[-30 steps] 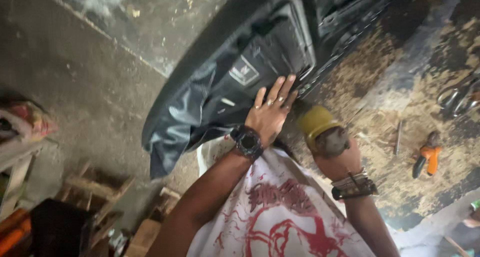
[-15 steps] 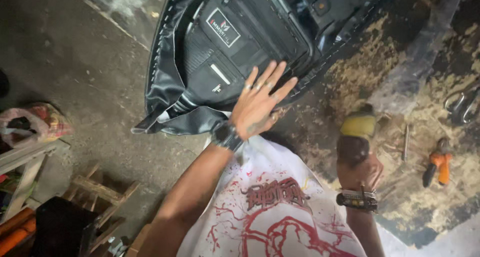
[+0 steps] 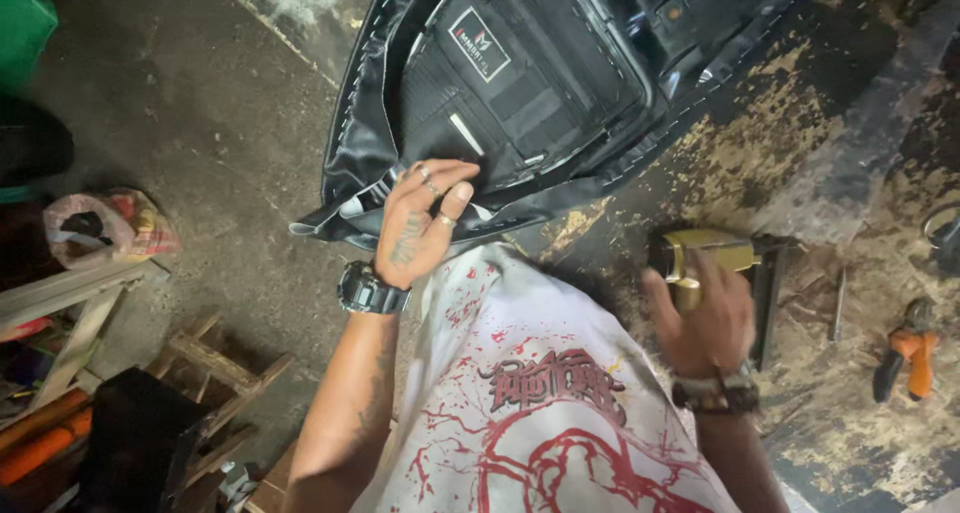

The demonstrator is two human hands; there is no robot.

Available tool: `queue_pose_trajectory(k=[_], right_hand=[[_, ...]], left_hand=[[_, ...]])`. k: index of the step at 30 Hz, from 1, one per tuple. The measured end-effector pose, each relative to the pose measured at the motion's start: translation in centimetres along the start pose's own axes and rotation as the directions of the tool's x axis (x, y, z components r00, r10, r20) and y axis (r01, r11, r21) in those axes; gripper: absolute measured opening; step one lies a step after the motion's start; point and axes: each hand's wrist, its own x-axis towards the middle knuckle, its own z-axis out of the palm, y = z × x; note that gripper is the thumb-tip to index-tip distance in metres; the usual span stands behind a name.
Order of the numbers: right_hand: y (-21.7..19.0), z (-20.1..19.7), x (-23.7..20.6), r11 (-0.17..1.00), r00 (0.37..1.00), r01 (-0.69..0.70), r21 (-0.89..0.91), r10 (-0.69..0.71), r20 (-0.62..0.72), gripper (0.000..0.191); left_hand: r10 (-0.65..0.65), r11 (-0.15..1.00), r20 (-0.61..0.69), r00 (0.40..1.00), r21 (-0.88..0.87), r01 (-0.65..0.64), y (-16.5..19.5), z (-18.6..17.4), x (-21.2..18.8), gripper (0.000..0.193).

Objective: The person stretches and staples black upholstery fabric onto a motorcycle seat base using a pneumatic staple gun. They repeatedly pull the fabric taut, align edges, and fire staples along the perimeter to secure the cover.

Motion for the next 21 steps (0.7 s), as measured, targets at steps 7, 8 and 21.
queue_pose_trajectory(k=[7, 8, 21], right_hand=[[-4.3, 3.2, 5.5, 0.849, 0.998, 0.046, 0.527, -0.067, 0.021, 0.079], [-4.7, 3.5, 5.9, 0.845, 0.995, 0.066, 0.531, -0.097, 0.031, 0.086], [-12.8, 5.3, 10.5, 0.766, 0.793, 0.607, 0.21, -0.572, -0.208, 0.122]], left_hand=[[0.157, 0.977, 0.059, 0.986, 0.139, -0.164, 0.5, 3.9, 0.6, 0.04], [0.158, 0.971, 0.066, 0.985, 0.172, -0.167, 0.7, 4.4, 0.7, 0.04], [-0.024, 0.957, -0.003, 1.0, -0.289, 0.023, 2.4, -1.3, 5.3, 0.066]])
